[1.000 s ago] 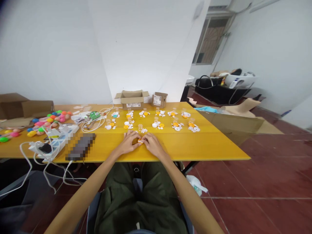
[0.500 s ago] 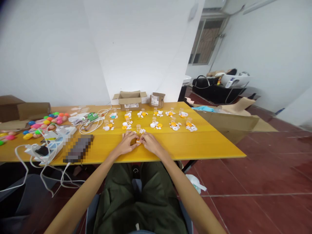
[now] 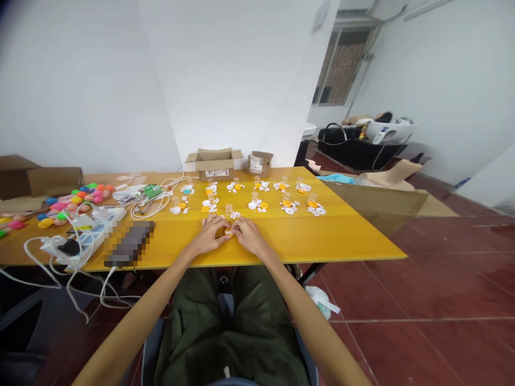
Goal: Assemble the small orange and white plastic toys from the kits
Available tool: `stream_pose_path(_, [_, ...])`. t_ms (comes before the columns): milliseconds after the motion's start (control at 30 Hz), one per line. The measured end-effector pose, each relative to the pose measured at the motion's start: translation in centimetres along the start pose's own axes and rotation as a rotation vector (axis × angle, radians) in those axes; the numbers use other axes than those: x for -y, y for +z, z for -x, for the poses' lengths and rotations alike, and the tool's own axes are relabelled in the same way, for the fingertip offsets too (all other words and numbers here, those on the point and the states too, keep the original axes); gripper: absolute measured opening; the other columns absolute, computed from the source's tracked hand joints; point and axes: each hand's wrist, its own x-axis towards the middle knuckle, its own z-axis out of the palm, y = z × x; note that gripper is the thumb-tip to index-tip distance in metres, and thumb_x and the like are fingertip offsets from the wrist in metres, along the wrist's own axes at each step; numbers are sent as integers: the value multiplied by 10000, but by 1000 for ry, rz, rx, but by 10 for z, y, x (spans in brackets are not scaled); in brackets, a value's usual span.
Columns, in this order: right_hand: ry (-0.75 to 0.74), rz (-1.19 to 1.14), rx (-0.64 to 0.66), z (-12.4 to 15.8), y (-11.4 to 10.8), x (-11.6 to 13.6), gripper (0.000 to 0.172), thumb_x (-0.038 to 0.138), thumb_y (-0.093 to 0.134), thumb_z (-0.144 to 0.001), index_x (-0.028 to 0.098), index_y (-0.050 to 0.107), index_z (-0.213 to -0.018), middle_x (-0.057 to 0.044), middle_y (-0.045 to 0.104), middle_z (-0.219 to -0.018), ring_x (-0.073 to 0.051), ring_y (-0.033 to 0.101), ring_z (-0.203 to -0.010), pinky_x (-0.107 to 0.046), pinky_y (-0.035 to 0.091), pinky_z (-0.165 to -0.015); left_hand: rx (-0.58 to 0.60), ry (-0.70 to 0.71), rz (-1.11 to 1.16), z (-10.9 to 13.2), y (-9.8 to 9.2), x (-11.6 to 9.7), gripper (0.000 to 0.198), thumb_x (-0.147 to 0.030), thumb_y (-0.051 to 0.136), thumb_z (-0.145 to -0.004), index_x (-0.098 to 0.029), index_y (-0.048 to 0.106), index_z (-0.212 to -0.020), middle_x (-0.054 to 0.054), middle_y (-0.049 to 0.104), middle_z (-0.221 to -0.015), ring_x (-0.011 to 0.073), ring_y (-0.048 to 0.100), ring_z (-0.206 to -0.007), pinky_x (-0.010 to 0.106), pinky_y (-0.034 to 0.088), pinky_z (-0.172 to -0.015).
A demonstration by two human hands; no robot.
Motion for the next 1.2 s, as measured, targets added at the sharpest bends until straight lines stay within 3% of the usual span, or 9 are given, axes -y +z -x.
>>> stream_pose_path(367, [26,16,9,0,-4,10,170,92,609,-829,222,657,-731,-32,682,-803,-197,636,-798,-320,496,-769,1,2,4,0,-1,-3,92,-293,663,-874,-251,655,-955,44,632,-1020,281,469,-1115,438,359,-969])
stream_pose_path(800, [-44,-64,-110,9,-1,2,154,162,572,-887,235,685,-811,-19,664,-815,-183,615,-755,-310,500,-752,-10,-9,-35,1,-1,-4,115,-299,655,-877,-259,666,-985,47,637,-1044,287,473,-1134,433,366,-959])
stream_pose_path(1200, [-38,-66,-110,10,3,1,187,127,545,-881,228,688,-817,-25,668,-836,-183,624,-779,-319,509,-785,-26,-5,-69,1,-1,-4,136,-269,635,-884,-256,662,-1016,53,646,-1071,289,476,-1154,442,375,-978])
